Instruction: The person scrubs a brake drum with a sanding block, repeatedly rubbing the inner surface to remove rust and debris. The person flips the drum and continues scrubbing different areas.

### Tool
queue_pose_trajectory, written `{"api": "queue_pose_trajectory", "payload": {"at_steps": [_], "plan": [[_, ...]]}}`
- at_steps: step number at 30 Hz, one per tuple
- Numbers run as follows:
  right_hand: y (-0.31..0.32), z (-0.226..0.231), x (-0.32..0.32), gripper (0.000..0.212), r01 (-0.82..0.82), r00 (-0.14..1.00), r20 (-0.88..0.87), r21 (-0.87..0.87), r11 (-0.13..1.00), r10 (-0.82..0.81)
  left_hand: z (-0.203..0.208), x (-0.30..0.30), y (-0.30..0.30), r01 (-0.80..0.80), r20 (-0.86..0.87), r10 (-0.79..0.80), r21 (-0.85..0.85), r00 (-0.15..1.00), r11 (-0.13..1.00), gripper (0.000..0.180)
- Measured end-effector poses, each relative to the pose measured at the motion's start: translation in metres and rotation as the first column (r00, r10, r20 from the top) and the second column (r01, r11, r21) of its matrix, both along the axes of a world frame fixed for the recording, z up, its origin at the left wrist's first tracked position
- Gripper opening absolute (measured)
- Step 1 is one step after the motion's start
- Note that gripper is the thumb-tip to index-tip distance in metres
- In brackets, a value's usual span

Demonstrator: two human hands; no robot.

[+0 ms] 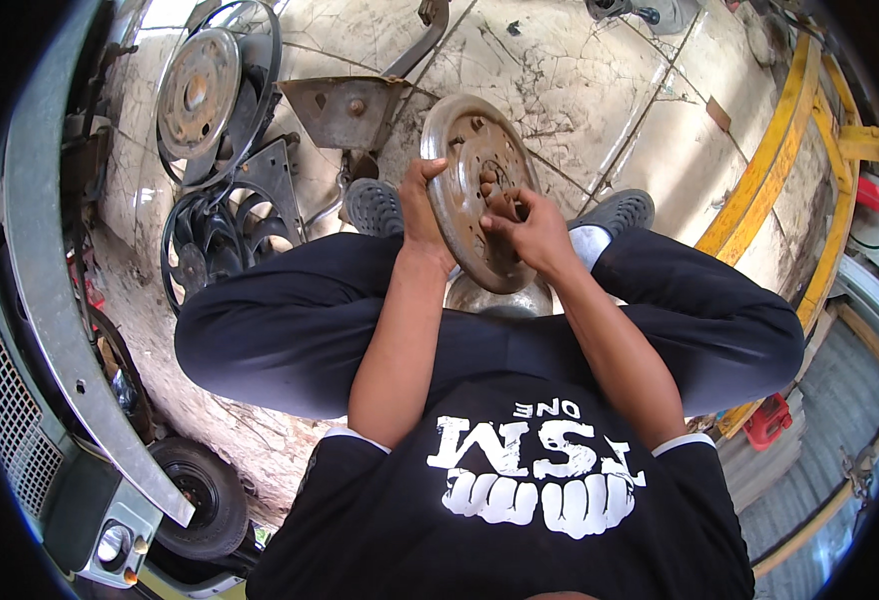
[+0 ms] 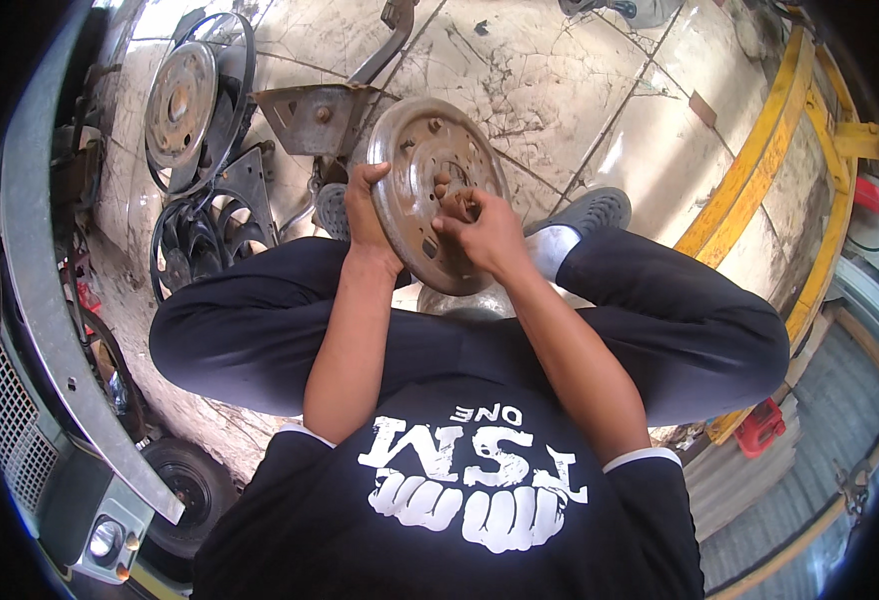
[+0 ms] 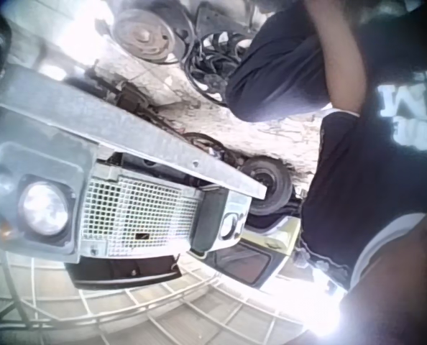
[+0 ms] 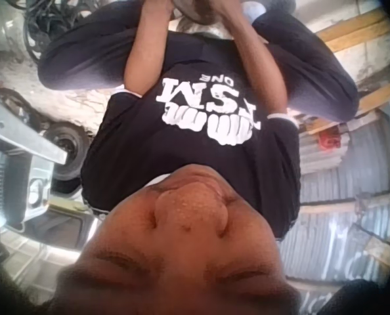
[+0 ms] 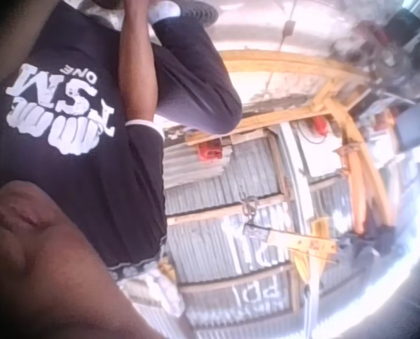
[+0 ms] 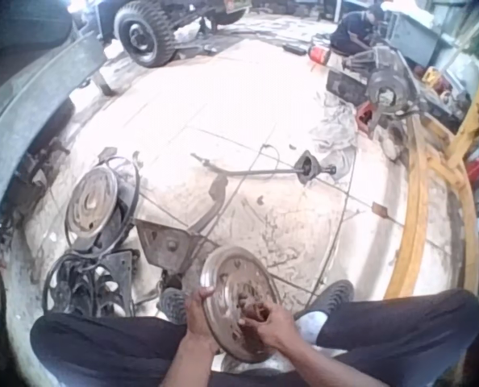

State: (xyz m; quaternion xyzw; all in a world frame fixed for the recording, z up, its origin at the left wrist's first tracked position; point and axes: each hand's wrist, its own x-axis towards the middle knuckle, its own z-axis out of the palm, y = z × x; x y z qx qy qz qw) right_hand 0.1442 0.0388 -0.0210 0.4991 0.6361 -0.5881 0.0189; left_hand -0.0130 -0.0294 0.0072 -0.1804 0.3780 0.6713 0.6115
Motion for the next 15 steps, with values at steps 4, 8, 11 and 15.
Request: {"api": "queue_pose_trajectory", "payload": {"at_steps": [4, 8, 11, 15], "plan": [[0.004, -0.011, -0.004, 0.041, 0.074, 0.99, -0.114, -0.113, 0.991, -0.087, -0.003, -0.002, 0.0, 0.017, 0.024, -0.018, 0.035, 1.0, 0.999, 0.061], [0.005, -0.017, -0.001, 0.042, 0.044, 0.998, -0.03, -0.1, 0.994, -0.048, -0.012, -0.006, -0.006, 0.054, 0.087, -0.065, 0.12, 0.994, 0.991, 0.062], [-0.001, -0.01, 0.001, 0.039, 0.085, 0.996, -0.017, -0.12, 0.989, -0.088, -0.013, -0.006, -0.005, 0.046, 0.059, -0.051, 0.088, 0.997, 0.995, 0.062], [-0.004, -0.019, 0.005, 0.039, 0.097, 0.994, -0.026, -0.147, 0.984, -0.102, -0.01, 0.001, -0.006, 0.034, 0.004, -0.034, 0.026, 0.999, 0.999, 0.061]]}}
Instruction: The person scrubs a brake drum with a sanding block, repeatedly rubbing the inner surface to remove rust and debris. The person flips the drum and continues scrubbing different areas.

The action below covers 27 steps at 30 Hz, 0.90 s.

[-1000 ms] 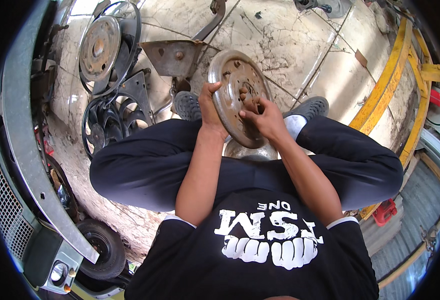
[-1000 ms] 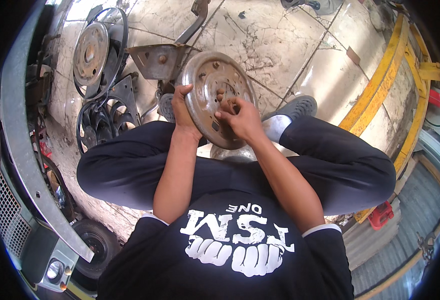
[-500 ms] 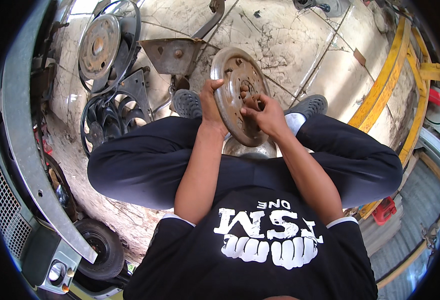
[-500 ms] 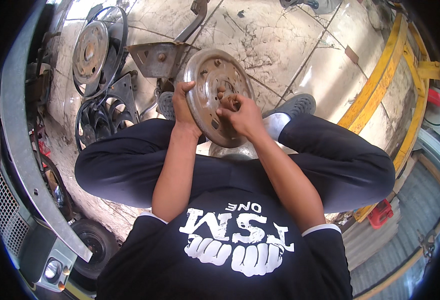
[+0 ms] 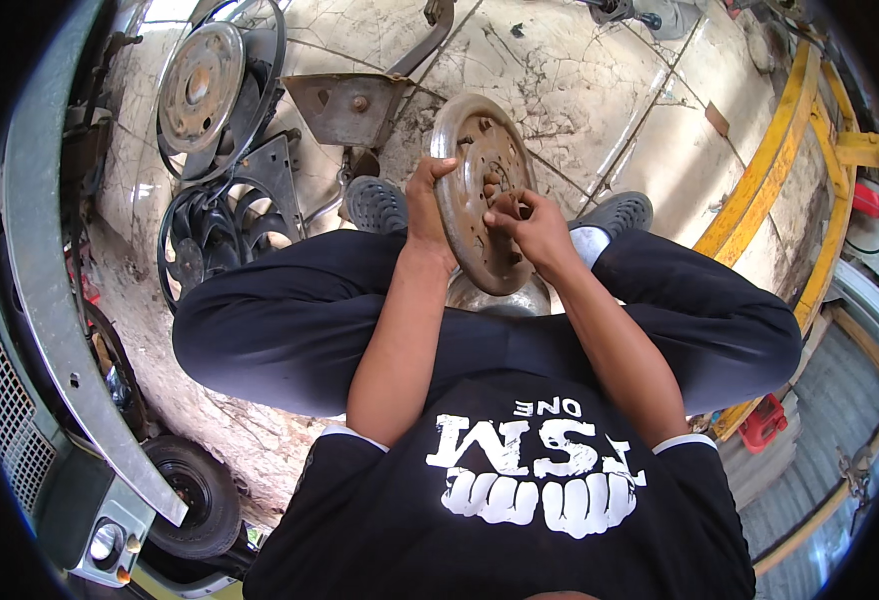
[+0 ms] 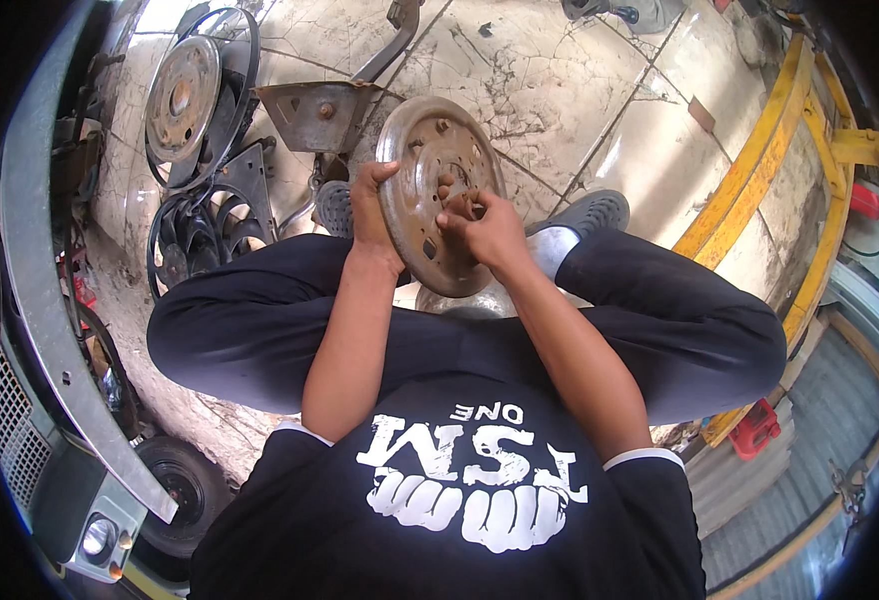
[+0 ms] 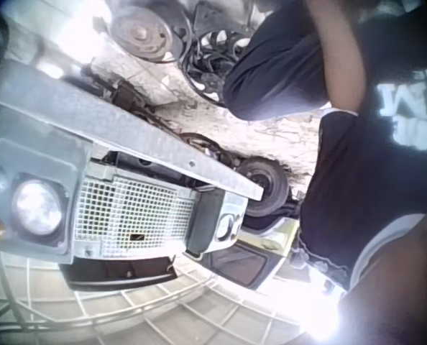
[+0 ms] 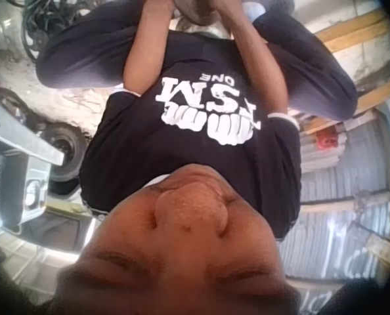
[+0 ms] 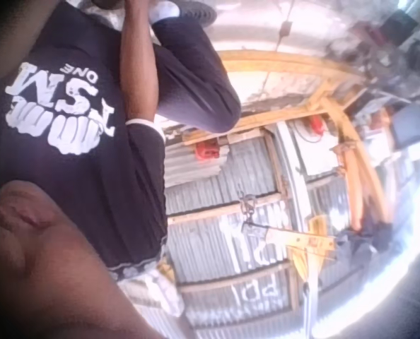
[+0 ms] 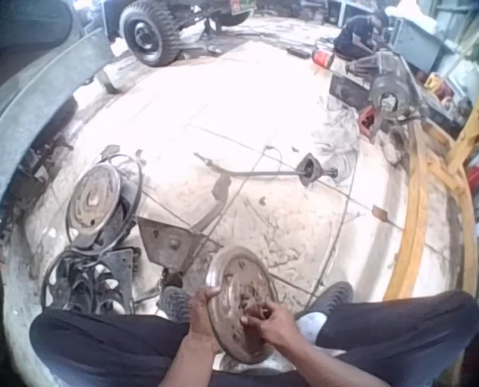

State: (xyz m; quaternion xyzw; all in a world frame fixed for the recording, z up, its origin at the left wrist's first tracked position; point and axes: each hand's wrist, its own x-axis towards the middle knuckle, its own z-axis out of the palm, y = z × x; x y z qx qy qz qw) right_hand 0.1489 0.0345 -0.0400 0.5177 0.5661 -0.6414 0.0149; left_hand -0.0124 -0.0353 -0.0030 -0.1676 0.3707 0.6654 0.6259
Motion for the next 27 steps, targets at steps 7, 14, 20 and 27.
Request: {"api": "queue_pose_trajectory", "payload": {"at_steps": [7, 14, 20, 27], "plan": [[0.007, 0.023, -0.008, 0.047, 0.121, 0.981, -0.121, -0.221, 0.968, -0.15, 0.008, -0.004, 0.006, 0.006, 0.028, -0.006, -0.008, 1.0, 1.0, 0.059], [0.003, 0.011, -0.004, 0.05, 0.052, 0.996, -0.071, -0.042, 0.998, -0.055, 0.002, -0.003, -0.001, 0.007, 0.015, -0.007, 0.013, 1.0, 1.0, 0.062], [-0.002, 0.016, -0.003, 0.047, 0.035, 0.998, -0.043, -0.096, 0.995, -0.039, 0.005, -0.002, 0.0, 0.035, -0.071, -0.039, -0.056, 0.997, 0.998, 0.063], [0.002, 0.003, -0.002, 0.052, 0.069, 0.995, -0.064, -0.031, 0.997, -0.071, 0.012, -0.001, 0.005, 0.017, -0.018, -0.017, -0.048, 1.0, 0.999, 0.056]]}}
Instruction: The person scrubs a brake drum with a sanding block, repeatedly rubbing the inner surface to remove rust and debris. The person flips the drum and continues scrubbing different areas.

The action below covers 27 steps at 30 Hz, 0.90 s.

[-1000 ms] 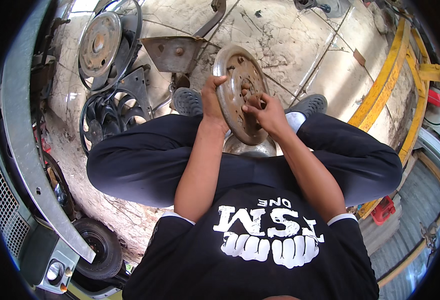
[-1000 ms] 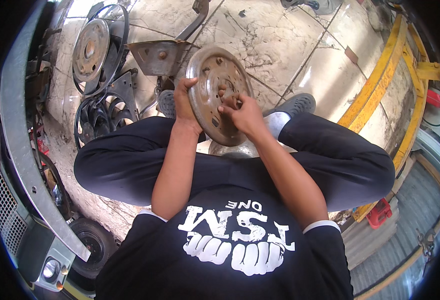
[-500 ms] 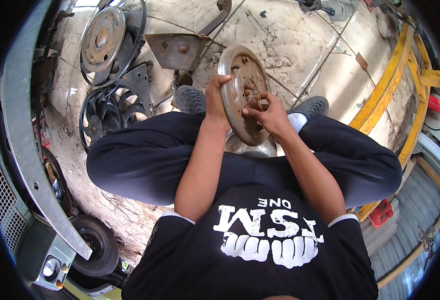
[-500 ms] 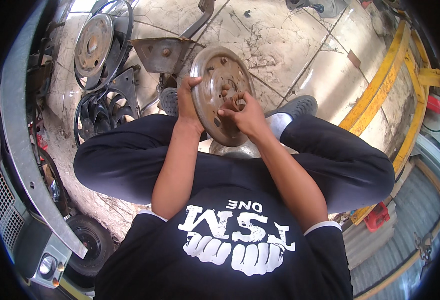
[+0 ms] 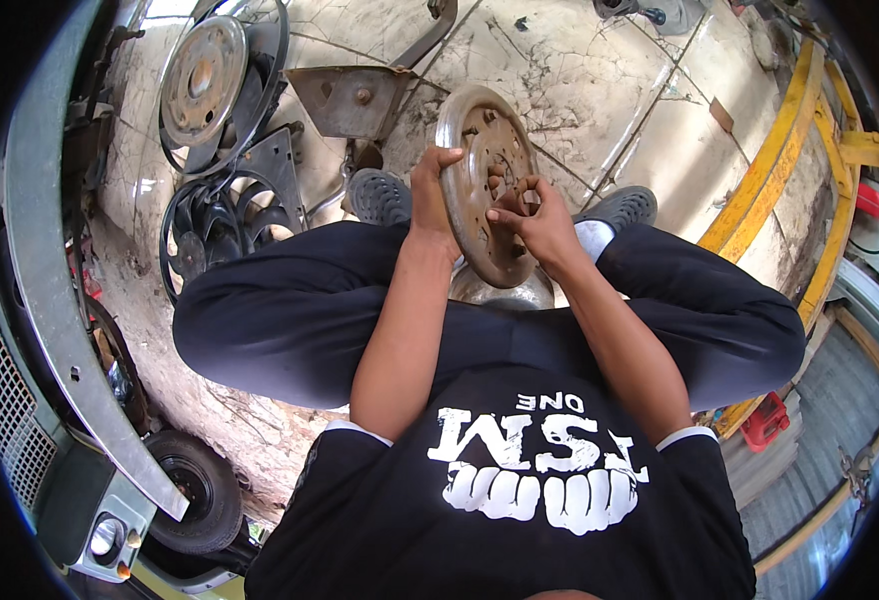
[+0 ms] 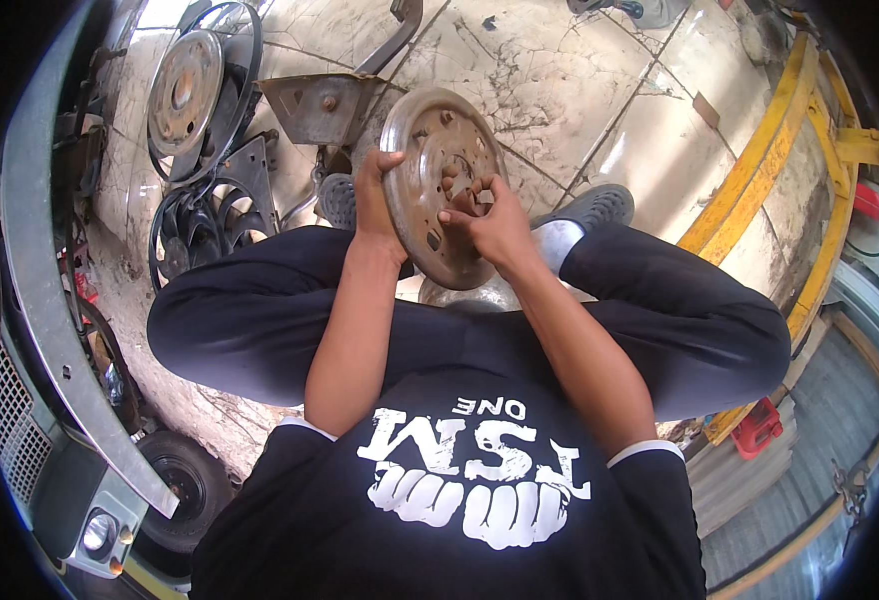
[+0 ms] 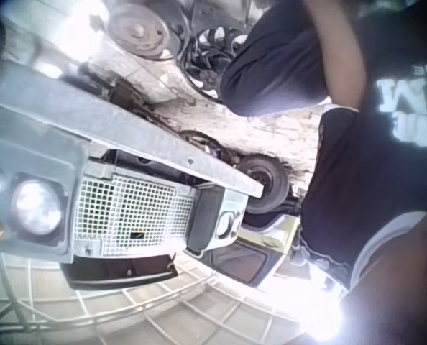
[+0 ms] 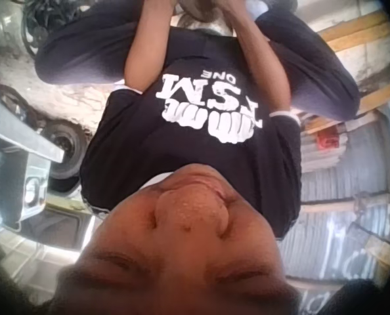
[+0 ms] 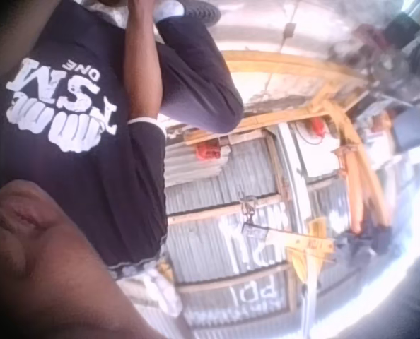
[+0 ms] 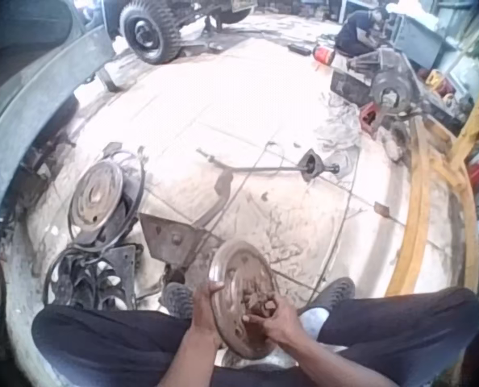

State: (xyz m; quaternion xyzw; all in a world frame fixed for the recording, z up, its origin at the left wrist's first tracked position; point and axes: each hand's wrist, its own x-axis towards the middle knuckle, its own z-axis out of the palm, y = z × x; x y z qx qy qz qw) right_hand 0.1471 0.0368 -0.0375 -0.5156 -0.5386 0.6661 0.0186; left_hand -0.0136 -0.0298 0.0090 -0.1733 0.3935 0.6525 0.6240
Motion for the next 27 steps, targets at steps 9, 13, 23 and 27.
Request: {"api": "queue_pose_trajectory", "payload": {"at_steps": [9, 13, 23, 27], "plan": [[0.007, 0.013, -0.01, 0.05, -0.002, 0.999, -0.035, -0.046, 0.999, 0.0, -0.001, -0.003, -0.003, 0.048, 0.03, -0.051, 0.093, 0.998, 0.995, 0.057], [0.005, 0.018, -0.017, 0.052, 0.224, 0.931, -0.237, -0.225, 0.948, -0.276, 0.009, 0.002, 0.003, 0.016, -0.037, -0.014, 0.053, 0.999, 0.998, 0.06], [-0.006, 0.016, -0.031, 0.045, 0.195, 0.976, -0.118, 0.106, 0.975, -0.183, 0.011, 0.001, 0.0, 0.0, -0.061, 0.005, 0.084, 0.998, 0.996, 0.059], [-0.002, 0.027, -0.037, 0.045, 0.028, 0.993, -0.117, 0.235, 0.972, 0.0, -0.007, -0.005, -0.009, 0.035, -0.008, -0.035, 0.208, 0.999, 0.978, 0.057]]}}
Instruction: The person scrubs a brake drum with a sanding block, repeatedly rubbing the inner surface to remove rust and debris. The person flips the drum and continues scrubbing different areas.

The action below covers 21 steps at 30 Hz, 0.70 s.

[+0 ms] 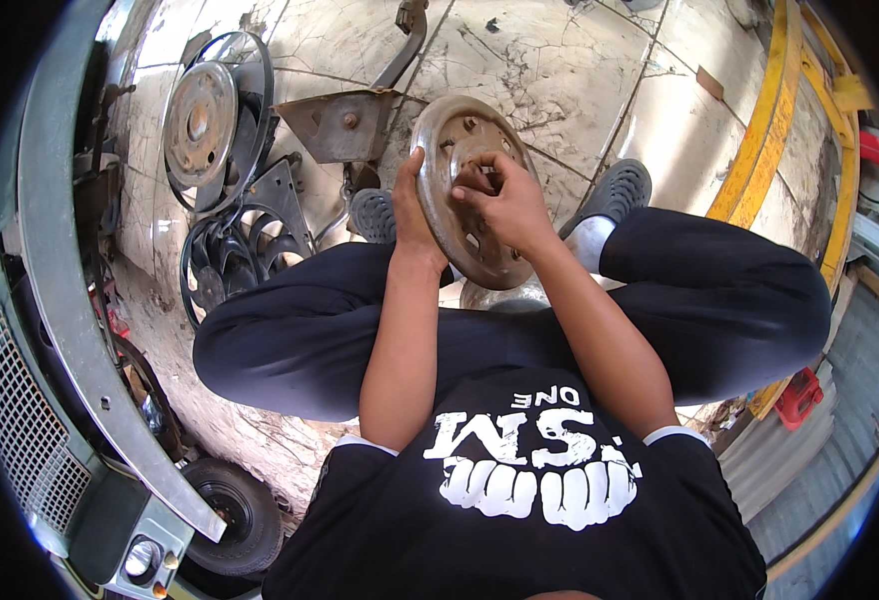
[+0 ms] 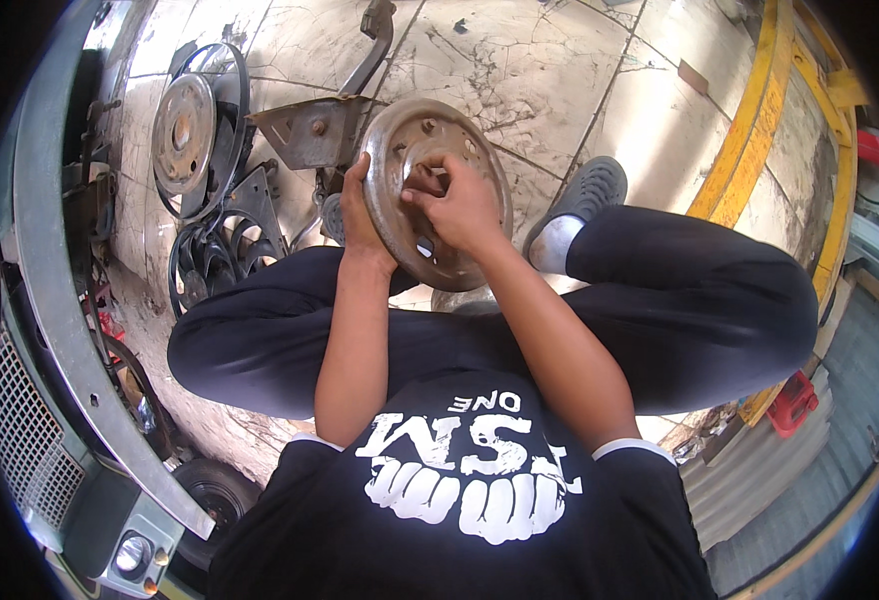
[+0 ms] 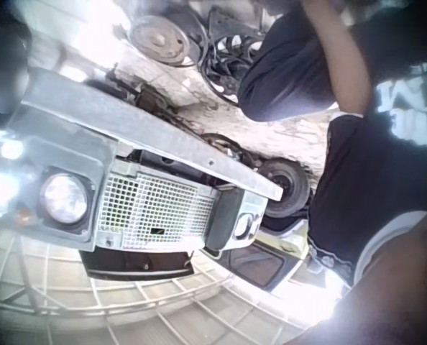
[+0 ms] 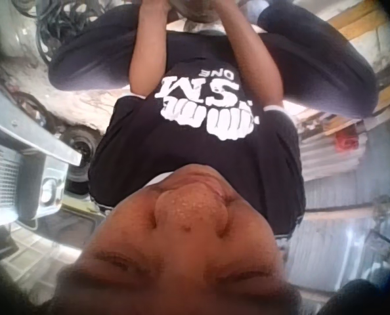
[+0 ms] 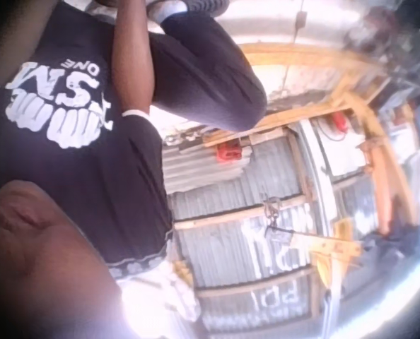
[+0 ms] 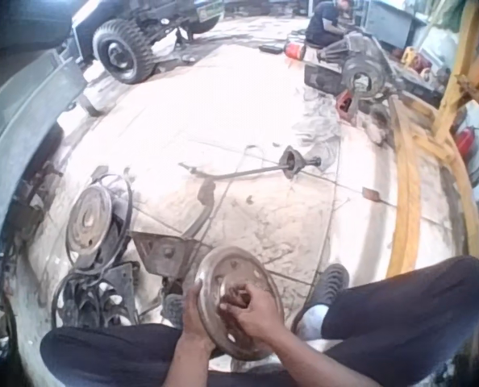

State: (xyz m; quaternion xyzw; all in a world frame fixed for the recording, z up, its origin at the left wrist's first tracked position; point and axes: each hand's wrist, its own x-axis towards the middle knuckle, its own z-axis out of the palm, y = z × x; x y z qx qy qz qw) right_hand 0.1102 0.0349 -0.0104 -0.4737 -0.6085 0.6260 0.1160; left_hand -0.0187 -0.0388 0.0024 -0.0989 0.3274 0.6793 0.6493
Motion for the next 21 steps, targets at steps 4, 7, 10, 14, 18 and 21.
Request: {"api": "queue_pose_trajectory", "payload": {"at_steps": [4, 7, 10, 14, 18, 21], "plan": [[0.007, 0.012, -0.007, 0.043, -0.059, 0.998, 0.044, 0.196, 0.979, 0.052, -0.004, 0.001, 0.0, -0.028, -0.036, 0.026, -0.063, 0.999, 0.998, 0.055], [0.009, 0.01, -0.014, 0.04, -0.011, 1.0, 0.013, 0.231, 0.973, 0.008, 0.007, 0.01, 0.006, -0.116, -0.024, 0.114, -0.146, 0.993, 0.982, 0.055], [0.006, 0.009, -0.015, 0.04, -0.064, 0.998, 0.032, 0.218, 0.974, 0.059, 0.01, 0.008, 0.003, -0.128, -0.022, 0.126, -0.155, 0.992, 0.98, 0.055], [0.006, 0.002, -0.018, 0.04, -0.106, 0.994, 0.003, 0.211, 0.972, 0.108, 0.001, -0.001, -0.003, -0.089, -0.018, 0.087, -0.111, 0.996, 0.99, 0.054], [0.006, 0.015, -0.023, 0.04, -0.061, 0.998, 0.041, 0.164, 0.985, 0.055, 0.016, 0.0, 0.006, -0.119, 0.011, 0.123, -0.183, 0.992, 0.976, 0.052], [0.005, 0.009, -0.014, 0.04, -0.157, 0.987, 0.067, 0.176, 0.972, 0.147, -0.006, -0.006, -0.007, -0.053, 0.016, 0.055, -0.095, 0.998, 0.994, 0.053]]}}
